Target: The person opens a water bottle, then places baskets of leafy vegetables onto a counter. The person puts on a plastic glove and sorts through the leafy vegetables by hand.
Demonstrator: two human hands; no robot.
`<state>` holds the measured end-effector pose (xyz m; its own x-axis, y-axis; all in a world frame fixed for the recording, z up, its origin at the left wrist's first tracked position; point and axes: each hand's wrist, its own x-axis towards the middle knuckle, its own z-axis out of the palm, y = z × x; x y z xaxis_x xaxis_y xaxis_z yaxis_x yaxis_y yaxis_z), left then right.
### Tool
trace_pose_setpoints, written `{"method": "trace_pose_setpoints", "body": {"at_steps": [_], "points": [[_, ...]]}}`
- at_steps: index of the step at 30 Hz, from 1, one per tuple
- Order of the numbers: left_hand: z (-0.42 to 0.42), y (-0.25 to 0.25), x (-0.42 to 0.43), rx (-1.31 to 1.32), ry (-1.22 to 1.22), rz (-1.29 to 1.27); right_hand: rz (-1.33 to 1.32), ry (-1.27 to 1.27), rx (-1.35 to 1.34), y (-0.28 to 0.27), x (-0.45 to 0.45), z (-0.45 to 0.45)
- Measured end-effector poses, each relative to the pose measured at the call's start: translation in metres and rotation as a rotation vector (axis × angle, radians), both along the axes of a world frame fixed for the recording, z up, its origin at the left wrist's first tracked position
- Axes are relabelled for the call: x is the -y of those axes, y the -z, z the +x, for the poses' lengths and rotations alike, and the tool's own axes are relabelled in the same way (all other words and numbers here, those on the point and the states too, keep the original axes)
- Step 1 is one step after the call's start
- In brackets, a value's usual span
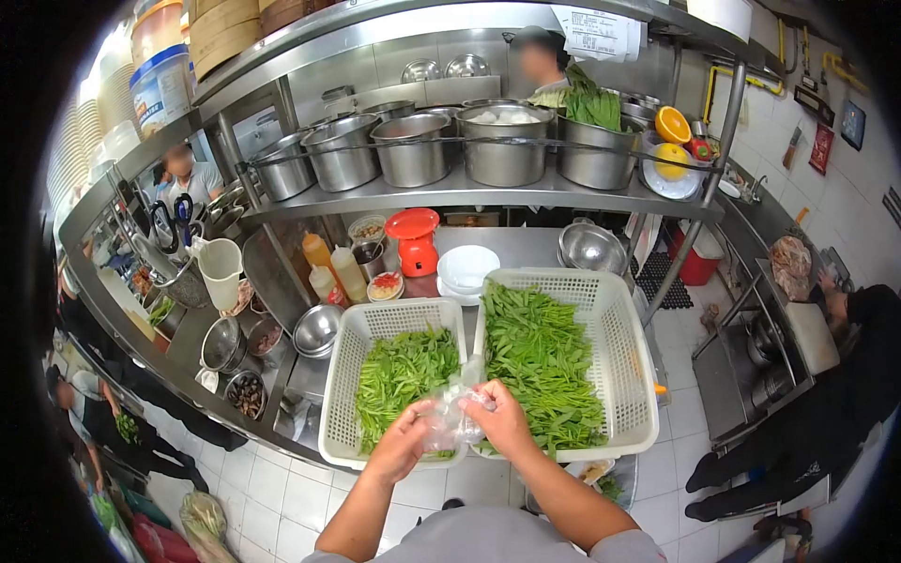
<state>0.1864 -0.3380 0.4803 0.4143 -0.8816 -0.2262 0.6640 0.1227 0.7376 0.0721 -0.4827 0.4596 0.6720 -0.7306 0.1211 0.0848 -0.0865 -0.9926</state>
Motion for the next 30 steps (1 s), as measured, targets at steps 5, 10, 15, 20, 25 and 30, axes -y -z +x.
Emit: {"method": "trace_pose_setpoints", "body": {"at_steps": [5, 10, 15, 20, 25, 30], "points": [[0.018, 0.021, 0.004, 0.384, -0.137, 0.016, 0.429, -0.088, 0.204, -0.021, 0.007, -0.020], [0.026, 0.013, 0.007, 0.284, -0.201, -0.003, 0.367, 0.033, 0.186, -0.010, 0.021, -0.038], [0.023, 0.013, 0.012, 0.386, -0.056, -0.041, 0.506, 0.005, 0.245, -0.028, 0.003, -0.043], [0.008, -0.031, 0.003, 1.325, -0.276, -0.072, 0.326, -0.022, 0.110, -0.008, 0.011, -0.048], [-0.021, -0.028, 0.015, 1.571, 0.144, 0.000, 0.429, -0.077, 0.232, -0.026, 0.000, -0.039], [-0.008, 0.001, 0.023, 1.209, -0.152, 0.004, 0.763, 0.133, 0.461, -0.038, 0.031, -0.040]]}}
